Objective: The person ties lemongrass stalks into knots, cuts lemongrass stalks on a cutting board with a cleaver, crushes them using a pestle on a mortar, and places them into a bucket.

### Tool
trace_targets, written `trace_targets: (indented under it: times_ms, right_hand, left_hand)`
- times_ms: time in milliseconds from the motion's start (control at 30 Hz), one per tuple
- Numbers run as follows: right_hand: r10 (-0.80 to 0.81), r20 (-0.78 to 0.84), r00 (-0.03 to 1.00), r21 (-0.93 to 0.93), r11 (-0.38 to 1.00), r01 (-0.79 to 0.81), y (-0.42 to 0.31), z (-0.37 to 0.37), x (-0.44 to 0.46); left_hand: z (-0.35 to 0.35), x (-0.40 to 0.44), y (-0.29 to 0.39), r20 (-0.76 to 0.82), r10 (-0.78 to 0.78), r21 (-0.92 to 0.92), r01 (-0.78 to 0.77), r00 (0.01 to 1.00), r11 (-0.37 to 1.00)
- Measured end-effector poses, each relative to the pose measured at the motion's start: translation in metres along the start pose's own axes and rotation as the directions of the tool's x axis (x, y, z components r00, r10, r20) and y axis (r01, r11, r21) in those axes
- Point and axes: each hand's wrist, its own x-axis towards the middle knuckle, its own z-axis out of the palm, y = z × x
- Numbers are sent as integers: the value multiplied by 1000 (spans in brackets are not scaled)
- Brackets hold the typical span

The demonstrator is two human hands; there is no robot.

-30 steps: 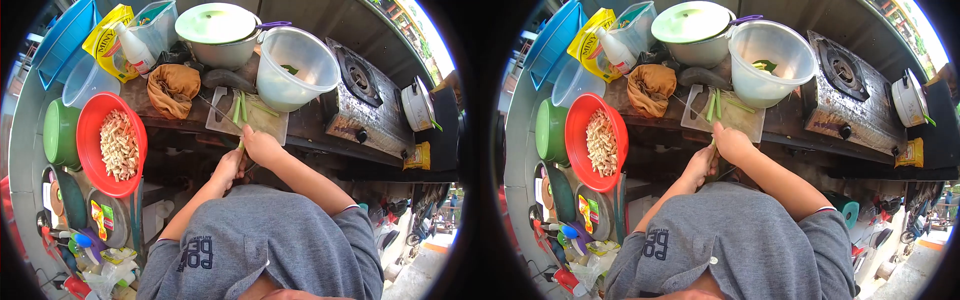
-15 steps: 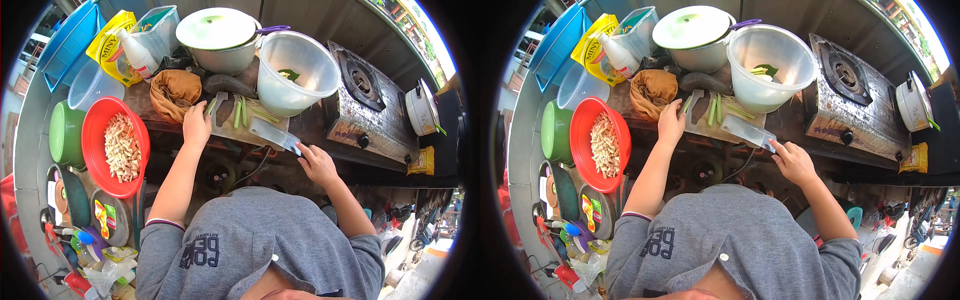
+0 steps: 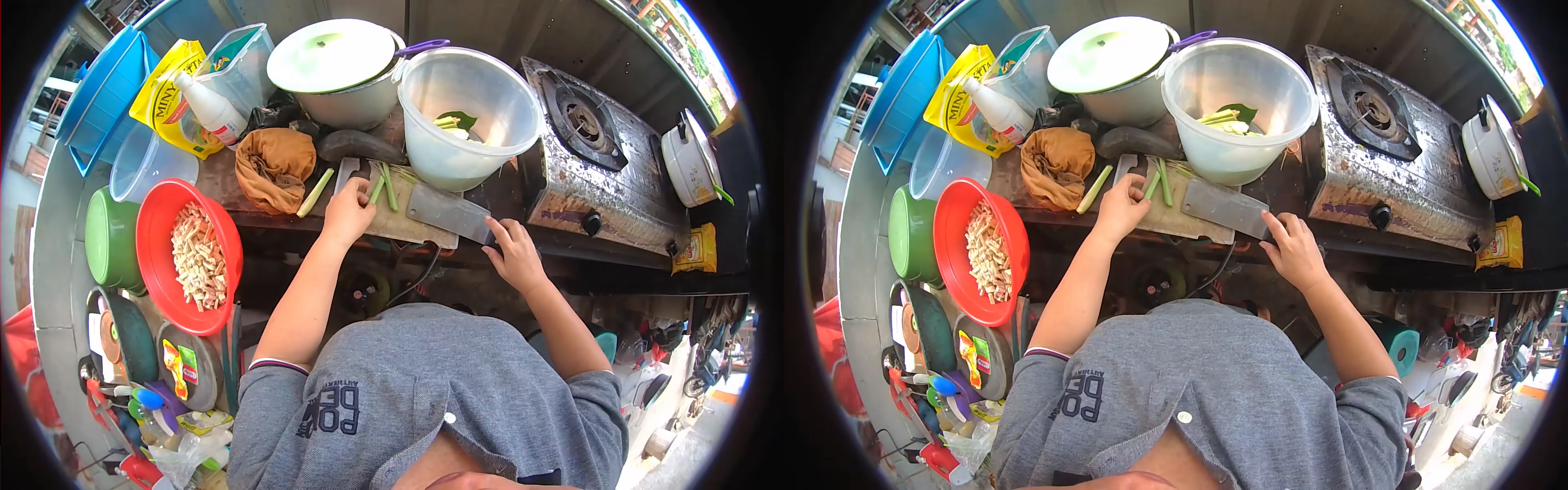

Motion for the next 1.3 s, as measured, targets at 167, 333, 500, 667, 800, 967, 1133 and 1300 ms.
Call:
trace_targets:
  times_ms: [167, 333, 500, 667, 800, 967, 1133, 1300]
  right_hand:
    - [-17, -29, 999, -14, 1000, 17, -5, 2, 5]
    - [-67, -151, 986, 308, 945, 112, -50, -2, 42]
    - [-226, -183, 957, 406, 869, 283, -94, 23, 119]
    - [-281, -259, 924, 138, 936, 323, -100, 91, 209]
    - [-85, 60, 995, 89, 993, 79, -101, 115, 244]
    - [-193, -18, 981, 102, 976, 193, -89, 132, 255]
    - [-260, -195, 946, 133, 948, 289, -110, 116, 232]
    - [-347, -433, 832, 218, 856, 470, -179, 72, 219]
  left_hand:
    - [-2, -7, -9, 18, -75, -381, 77, 997, 922]
    - [-20, -38, 17, 387, -94, -843, 393, 917, 368]
    - [-31, -72, 20, 266, -97, -919, 283, 959, 275]
    - [-66, -116, 7, -18, -184, -965, 31, 983, 262]
    - [-102, -162, -14, -240, -301, -956, -172, 923, 237]
    - [-146, -247, -62, -567, -530, -820, -366, 631, 441]
    - [-182, -330, -143, -853, -491, -507, -52, 178, 861]
    - [-193, -364, -200, -855, -483, -379, 408, 188, 830]
